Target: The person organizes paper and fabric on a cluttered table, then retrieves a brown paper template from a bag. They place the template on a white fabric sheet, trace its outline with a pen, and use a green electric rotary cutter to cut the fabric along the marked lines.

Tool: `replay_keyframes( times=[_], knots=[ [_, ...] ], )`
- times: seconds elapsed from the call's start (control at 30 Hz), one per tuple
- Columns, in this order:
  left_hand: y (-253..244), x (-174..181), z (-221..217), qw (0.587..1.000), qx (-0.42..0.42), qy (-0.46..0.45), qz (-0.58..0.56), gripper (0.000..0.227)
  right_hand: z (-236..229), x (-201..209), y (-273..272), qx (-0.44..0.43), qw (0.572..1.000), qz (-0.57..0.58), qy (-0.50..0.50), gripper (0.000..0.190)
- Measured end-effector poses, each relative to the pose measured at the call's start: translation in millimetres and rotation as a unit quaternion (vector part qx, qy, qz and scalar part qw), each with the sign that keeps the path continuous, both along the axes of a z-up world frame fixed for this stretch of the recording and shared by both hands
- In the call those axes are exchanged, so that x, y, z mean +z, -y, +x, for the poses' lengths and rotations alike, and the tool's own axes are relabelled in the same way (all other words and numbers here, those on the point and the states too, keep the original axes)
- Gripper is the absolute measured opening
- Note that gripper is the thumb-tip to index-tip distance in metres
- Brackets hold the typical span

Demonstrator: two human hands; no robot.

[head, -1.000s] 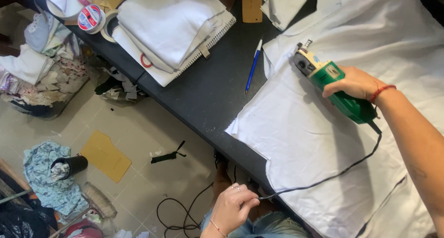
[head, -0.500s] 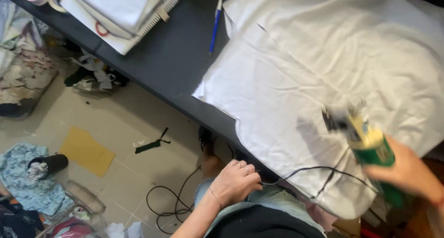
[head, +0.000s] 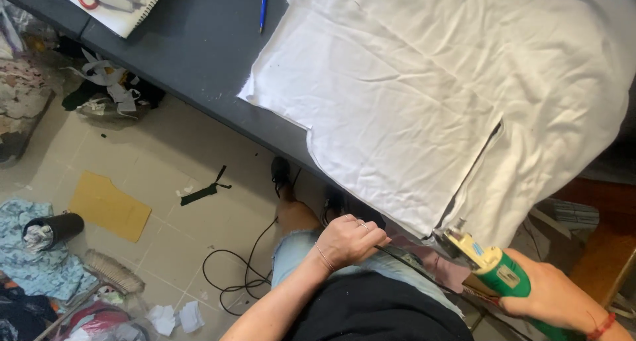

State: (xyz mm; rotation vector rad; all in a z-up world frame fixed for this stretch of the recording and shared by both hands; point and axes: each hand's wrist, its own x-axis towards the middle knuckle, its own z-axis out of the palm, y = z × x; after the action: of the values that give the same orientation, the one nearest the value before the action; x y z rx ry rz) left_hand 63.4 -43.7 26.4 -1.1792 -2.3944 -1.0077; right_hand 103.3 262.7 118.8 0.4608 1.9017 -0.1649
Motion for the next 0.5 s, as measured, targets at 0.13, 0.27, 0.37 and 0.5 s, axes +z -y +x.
replay_keyframes(
  times=[0.13,0.27,0.37,0.5],
  knots=[
    [4,2,7,0.999,0.042,0.022,-0.004,0.024,-1,-17,-9,0.089,0.995,-0.013,-0.032,0.056],
    [8,-4,15,0.996,0.054,0.069,-0.020,0.011,-13,-12,1,0.043,0.998,-0.039,-0.035,0.059],
    [10,-9,20,0.990,0.093,0.067,-0.080,0.019,-13,-18,-1,0.082,0.994,-0.041,-0.057,0.059],
    [11,-16,17,0.981,0.134,0.091,-0.105,0.041,-20,-21,5,0.090,0.993,-0.051,-0.054,0.052]
  ],
)
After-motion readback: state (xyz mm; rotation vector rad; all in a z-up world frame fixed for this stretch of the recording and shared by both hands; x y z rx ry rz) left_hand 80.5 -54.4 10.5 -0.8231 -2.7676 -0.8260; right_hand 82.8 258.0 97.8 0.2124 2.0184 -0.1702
